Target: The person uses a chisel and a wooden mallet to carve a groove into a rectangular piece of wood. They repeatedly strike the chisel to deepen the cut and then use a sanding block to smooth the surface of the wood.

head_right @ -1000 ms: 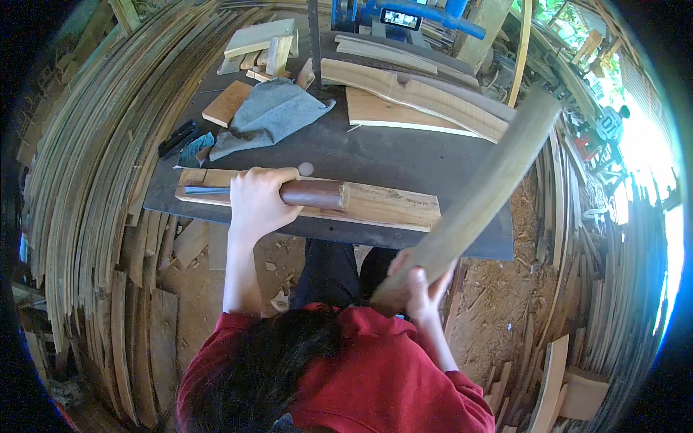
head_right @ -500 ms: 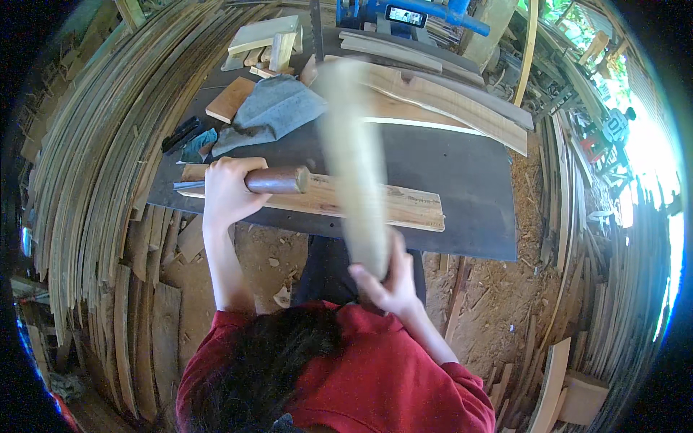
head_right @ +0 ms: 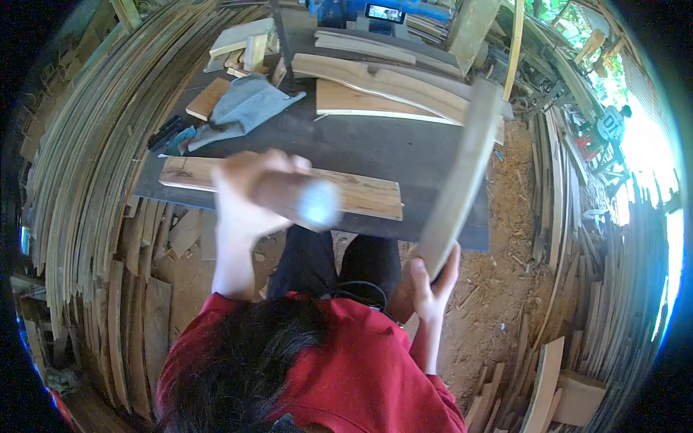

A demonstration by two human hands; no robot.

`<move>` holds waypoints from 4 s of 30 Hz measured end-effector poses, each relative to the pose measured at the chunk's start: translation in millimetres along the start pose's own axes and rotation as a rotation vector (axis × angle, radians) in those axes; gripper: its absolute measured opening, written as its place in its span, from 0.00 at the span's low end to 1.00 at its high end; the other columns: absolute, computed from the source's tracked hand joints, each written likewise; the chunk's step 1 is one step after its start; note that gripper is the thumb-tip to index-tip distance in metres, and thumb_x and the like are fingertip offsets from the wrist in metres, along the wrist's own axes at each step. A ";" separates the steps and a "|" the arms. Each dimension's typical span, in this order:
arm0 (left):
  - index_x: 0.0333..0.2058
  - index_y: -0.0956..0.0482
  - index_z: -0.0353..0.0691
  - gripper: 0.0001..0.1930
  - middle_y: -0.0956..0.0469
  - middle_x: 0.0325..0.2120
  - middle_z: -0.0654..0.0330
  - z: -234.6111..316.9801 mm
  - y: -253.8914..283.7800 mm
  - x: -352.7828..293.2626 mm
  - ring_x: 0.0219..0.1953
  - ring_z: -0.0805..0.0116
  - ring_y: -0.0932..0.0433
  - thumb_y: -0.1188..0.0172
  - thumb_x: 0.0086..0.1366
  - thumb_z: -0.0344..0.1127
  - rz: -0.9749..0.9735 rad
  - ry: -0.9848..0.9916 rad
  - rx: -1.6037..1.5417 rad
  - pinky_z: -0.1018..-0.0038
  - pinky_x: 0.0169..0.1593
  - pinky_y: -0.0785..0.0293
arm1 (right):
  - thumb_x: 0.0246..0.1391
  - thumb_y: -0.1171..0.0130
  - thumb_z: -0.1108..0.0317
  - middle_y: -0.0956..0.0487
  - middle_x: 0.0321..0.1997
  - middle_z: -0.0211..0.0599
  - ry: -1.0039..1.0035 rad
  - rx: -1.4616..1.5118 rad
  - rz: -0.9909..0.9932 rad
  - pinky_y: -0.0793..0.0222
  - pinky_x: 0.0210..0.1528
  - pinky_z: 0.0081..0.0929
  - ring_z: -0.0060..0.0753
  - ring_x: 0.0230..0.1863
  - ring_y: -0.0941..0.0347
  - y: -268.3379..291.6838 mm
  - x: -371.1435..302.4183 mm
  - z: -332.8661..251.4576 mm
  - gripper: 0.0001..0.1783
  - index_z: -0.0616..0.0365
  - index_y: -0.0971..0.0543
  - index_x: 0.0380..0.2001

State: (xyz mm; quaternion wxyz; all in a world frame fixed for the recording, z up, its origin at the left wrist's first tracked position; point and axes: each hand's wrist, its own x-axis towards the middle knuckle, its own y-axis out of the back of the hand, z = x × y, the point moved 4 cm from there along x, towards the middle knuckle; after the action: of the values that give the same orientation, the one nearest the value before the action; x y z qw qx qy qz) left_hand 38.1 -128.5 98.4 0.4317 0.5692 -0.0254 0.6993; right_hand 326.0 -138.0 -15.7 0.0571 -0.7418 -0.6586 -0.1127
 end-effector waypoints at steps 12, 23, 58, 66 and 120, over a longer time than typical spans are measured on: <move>0.25 0.20 0.47 0.08 0.20 0.19 0.54 133.8 -170.9 5.8 0.24 0.54 0.18 0.38 0.45 0.41 -0.753 -0.046 -0.206 0.61 0.30 0.22 | 0.55 0.42 0.49 0.26 0.49 0.53 0.190 0.166 0.632 0.26 0.43 0.45 0.48 0.42 0.25 166.4 -36.9 7.5 0.42 0.61 0.45 0.64; 0.27 0.19 0.48 0.10 0.20 0.21 0.52 88.1 -164.6 9.5 0.26 0.51 0.18 0.36 0.44 0.42 -0.711 0.087 0.032 0.59 0.32 0.22 | 0.47 0.33 0.54 0.26 0.30 0.46 0.045 0.296 0.318 0.27 0.27 0.33 0.38 0.27 0.26 123.7 -40.3 19.8 0.50 0.59 0.50 0.65; 0.29 0.19 0.53 0.11 0.21 0.20 0.56 17.5 -111.1 -16.7 0.26 0.55 0.19 0.35 0.43 0.42 -0.675 0.208 0.219 0.60 0.31 0.23 | 0.51 0.38 0.57 0.27 0.30 0.40 -0.124 0.213 -0.093 0.32 0.26 0.25 0.29 0.26 0.29 31.8 -34.6 -0.5 0.35 0.59 0.41 0.56; 0.26 0.18 0.51 0.09 0.21 0.19 0.56 5.4 -104.0 -16.1 0.25 0.55 0.19 0.35 0.42 0.41 -0.623 0.243 0.239 0.61 0.30 0.24 | 0.53 0.40 0.53 0.28 0.31 0.44 -0.122 0.380 -0.078 0.28 0.26 0.31 0.35 0.27 0.28 16.9 -32.6 14.9 0.38 0.58 0.44 0.58; 0.36 0.25 0.50 0.27 0.23 0.18 0.61 -71.8 -22.1 8.3 0.24 0.60 0.19 0.31 0.45 0.62 -0.473 0.097 0.354 0.64 0.28 0.24 | 0.52 0.37 0.58 0.23 0.34 0.49 0.365 -0.723 -0.155 0.29 0.35 0.37 0.45 0.33 0.22 -18.4 67.7 -44.2 0.26 0.59 0.29 0.51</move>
State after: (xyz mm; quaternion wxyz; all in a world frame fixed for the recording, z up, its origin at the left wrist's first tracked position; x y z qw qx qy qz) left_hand -3.3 -72.0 70.0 0.4775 0.5917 0.2508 0.5992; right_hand 310.9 -80.7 42.3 -0.1001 -0.6302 -0.6093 -0.4707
